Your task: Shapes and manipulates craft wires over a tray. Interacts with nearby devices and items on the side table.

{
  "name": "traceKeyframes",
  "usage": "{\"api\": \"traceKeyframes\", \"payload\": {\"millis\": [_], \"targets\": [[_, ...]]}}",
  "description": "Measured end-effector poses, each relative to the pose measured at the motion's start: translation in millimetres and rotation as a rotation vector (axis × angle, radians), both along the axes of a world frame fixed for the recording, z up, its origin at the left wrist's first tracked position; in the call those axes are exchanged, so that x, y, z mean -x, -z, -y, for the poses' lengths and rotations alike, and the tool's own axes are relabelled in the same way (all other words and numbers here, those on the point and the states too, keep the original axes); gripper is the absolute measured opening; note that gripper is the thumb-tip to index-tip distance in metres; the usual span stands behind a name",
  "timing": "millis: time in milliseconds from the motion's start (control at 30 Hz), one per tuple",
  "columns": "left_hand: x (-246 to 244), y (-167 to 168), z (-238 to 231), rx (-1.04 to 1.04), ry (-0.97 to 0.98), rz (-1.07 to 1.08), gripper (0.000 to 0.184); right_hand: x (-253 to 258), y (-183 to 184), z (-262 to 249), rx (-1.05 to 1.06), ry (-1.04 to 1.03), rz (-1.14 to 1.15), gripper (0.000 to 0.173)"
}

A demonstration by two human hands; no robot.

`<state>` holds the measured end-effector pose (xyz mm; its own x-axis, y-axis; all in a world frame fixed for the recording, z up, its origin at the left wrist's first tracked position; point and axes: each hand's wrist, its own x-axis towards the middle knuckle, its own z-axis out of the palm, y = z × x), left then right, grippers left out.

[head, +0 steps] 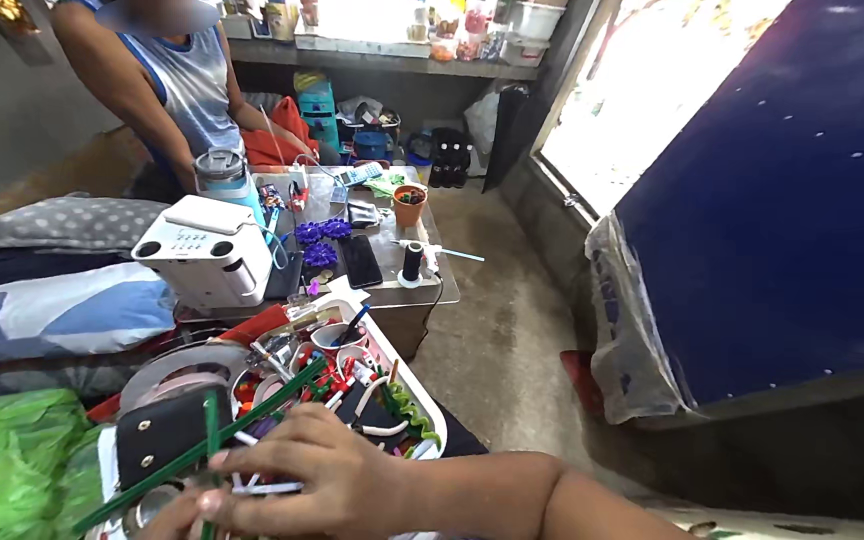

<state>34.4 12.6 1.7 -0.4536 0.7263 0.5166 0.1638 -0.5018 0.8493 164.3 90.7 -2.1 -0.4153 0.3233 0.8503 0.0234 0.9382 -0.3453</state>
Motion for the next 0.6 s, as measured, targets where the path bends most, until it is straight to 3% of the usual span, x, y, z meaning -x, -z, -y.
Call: {"api": "traceKeyframes", "payload": {"millis": [100, 200, 300, 600], "targets": [[9, 8, -4, -0.027, -0.09, -0.15, 0.017, -4, -4, -4, 0.164, -0.083, 0.032, 0.026], [12, 8, -10, -0.133, -0.245, -0.408, 0.011, -8, -6, -8, 0.633, -0.347, -0.155, 0.02], [14, 6, -10, -0.147, -0.24, -0.538, 0.009, -15, -8, -16, 0.964, -0.539, -0.142, 0.018], [15, 6, -5, -0.105, -0.353, -0.779, 0.007, -15, -10, -18, 0.966, -0.467, -0.087, 0.009]]}}
